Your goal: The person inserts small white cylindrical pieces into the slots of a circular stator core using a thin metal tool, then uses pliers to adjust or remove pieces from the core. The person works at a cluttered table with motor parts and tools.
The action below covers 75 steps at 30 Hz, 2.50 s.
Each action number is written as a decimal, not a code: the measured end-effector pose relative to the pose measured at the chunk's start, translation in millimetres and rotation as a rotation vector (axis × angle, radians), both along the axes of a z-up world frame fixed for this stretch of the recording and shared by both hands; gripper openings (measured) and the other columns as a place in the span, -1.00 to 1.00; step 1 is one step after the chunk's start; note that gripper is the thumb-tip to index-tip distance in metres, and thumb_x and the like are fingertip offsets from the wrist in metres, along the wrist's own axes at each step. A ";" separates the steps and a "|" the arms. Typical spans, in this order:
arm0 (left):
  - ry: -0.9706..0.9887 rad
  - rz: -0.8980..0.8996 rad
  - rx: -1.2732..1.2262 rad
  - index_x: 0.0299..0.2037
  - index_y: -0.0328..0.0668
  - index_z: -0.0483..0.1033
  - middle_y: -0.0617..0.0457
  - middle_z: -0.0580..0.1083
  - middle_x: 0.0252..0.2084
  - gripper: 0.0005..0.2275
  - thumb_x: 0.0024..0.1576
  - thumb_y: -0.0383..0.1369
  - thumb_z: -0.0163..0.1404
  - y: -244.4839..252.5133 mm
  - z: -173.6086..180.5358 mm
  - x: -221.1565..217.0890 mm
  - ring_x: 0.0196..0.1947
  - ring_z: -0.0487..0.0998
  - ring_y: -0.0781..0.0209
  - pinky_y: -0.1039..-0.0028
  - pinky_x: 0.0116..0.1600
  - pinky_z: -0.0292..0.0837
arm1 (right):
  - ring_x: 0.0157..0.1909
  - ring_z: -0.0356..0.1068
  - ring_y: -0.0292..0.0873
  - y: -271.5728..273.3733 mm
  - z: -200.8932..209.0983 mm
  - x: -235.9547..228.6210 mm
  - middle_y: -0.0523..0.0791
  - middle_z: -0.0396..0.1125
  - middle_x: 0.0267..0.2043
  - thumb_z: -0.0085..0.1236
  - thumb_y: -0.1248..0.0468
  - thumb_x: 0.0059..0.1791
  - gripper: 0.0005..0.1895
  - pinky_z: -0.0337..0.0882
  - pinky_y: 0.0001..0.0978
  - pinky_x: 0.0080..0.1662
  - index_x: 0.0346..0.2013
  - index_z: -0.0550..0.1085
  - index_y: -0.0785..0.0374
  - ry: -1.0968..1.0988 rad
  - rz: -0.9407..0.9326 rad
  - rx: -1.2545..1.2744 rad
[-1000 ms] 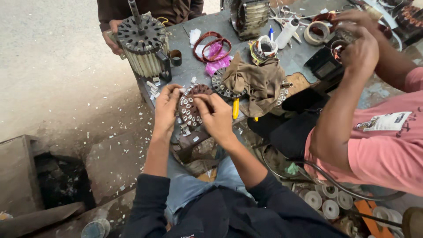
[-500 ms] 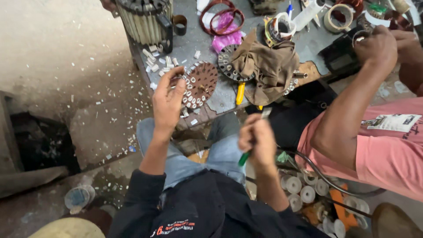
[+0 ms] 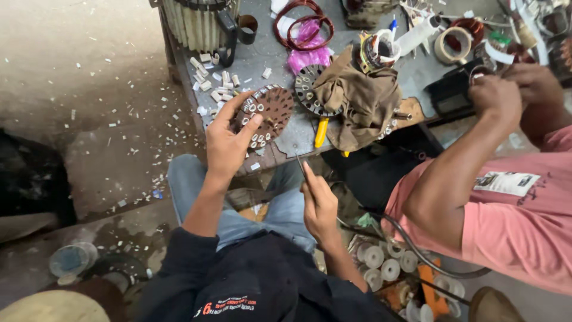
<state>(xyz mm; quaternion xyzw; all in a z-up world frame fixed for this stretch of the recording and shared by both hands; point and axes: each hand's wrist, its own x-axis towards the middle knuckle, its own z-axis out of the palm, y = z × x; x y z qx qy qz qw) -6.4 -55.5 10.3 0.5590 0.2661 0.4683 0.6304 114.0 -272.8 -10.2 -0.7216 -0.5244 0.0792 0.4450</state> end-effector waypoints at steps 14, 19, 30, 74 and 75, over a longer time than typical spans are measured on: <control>0.105 0.272 0.191 0.15 -0.30 0.45 -0.05 0.57 -0.04 -0.58 0.12 -0.42 0.30 -13.0 4.0 15.2 -0.08 0.63 0.22 0.42 0.05 0.55 | -0.44 0.25 -0.19 100.0 29.3 5.3 -0.07 0.21 -0.44 0.11 0.51 0.07 -0.52 0.32 -0.39 -0.30 0.28 0.44 0.15 -0.052 0.086 0.087; 0.111 0.318 0.240 0.13 -0.32 0.45 -0.07 0.56 -0.04 -0.62 0.15 -0.44 0.28 -12.6 1.0 19.3 -0.08 0.62 0.18 0.40 0.05 0.54 | -0.43 0.25 -0.19 104.4 25.8 10.1 -0.07 0.21 -0.44 0.11 0.51 0.07 -0.52 0.33 -0.38 -0.29 0.28 0.45 0.15 -0.074 0.086 0.078; 0.137 0.341 0.252 0.10 -0.28 0.47 -0.04 0.57 -0.07 -0.64 0.14 -0.44 0.29 -9.4 3.6 21.2 -0.10 0.64 0.18 0.40 0.02 0.56 | -0.41 0.29 -0.09 109.5 29.6 6.3 -0.04 0.23 -0.39 0.07 0.57 0.00 -0.41 0.37 -0.29 -0.26 0.31 0.44 0.11 -0.232 0.042 0.043; 0.077 0.220 0.101 0.30 -0.44 0.32 -0.07 0.42 0.21 -0.65 0.34 -0.50 0.06 -23.0 -3.0 20.9 0.18 0.47 0.20 0.42 0.31 0.40 | -0.33 0.35 0.03 41.4 31.5 9.6 -0.03 0.28 -0.35 0.11 0.35 0.07 -0.51 0.38 -0.19 -0.24 0.32 0.39 0.08 0.023 0.043 -0.040; 0.058 0.221 0.102 0.29 -0.44 0.32 -0.07 0.43 0.21 -0.65 0.34 -0.50 0.06 -23.2 -3.5 21.2 0.18 0.47 0.21 0.43 0.31 0.40 | -0.31 0.37 0.03 38.4 28.3 9.4 -0.04 0.29 -0.33 0.11 0.35 0.07 -0.51 0.39 -0.20 -0.23 0.32 0.40 0.09 0.031 0.047 -0.030</control>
